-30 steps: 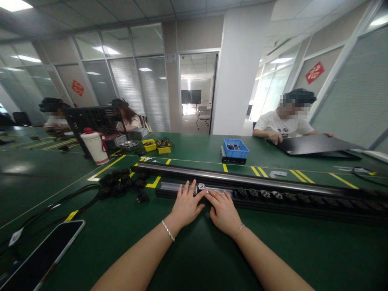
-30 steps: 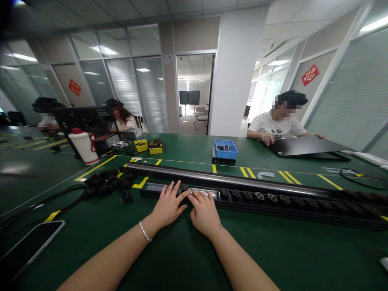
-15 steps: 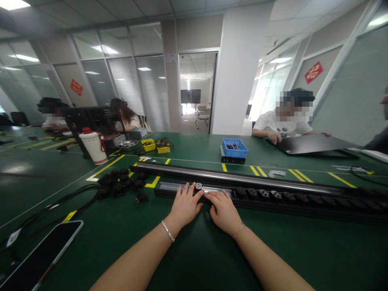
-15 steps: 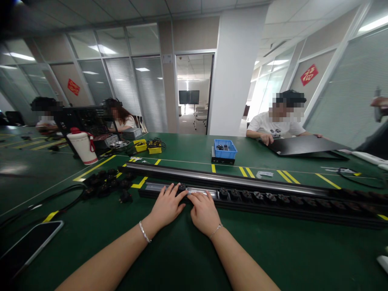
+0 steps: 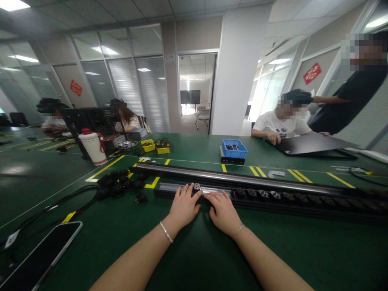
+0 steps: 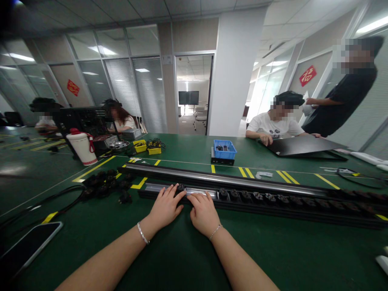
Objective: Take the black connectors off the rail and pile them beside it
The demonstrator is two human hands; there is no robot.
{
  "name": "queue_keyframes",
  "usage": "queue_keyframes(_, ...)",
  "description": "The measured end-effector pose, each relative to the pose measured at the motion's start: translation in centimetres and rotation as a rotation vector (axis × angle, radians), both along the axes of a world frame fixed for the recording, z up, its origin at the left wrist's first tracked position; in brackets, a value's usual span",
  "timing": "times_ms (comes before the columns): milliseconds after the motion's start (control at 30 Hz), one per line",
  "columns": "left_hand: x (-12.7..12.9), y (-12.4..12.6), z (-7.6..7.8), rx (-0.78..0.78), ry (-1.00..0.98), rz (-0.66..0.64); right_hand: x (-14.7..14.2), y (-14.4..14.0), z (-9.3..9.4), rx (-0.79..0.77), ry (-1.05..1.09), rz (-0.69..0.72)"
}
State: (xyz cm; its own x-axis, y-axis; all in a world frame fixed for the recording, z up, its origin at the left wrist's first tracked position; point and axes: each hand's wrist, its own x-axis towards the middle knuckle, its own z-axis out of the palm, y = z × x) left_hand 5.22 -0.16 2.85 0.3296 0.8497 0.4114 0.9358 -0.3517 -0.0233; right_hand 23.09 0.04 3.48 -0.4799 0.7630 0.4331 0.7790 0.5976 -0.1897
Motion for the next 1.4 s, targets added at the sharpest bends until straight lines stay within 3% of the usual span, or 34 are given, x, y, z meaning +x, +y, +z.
queue_keyframes(1400, -0.59, -0.35, 0.67, -0.033, 0.035, 0.147, 0.16, 0.16, -0.12, -0.006, 0.044, 0.018)
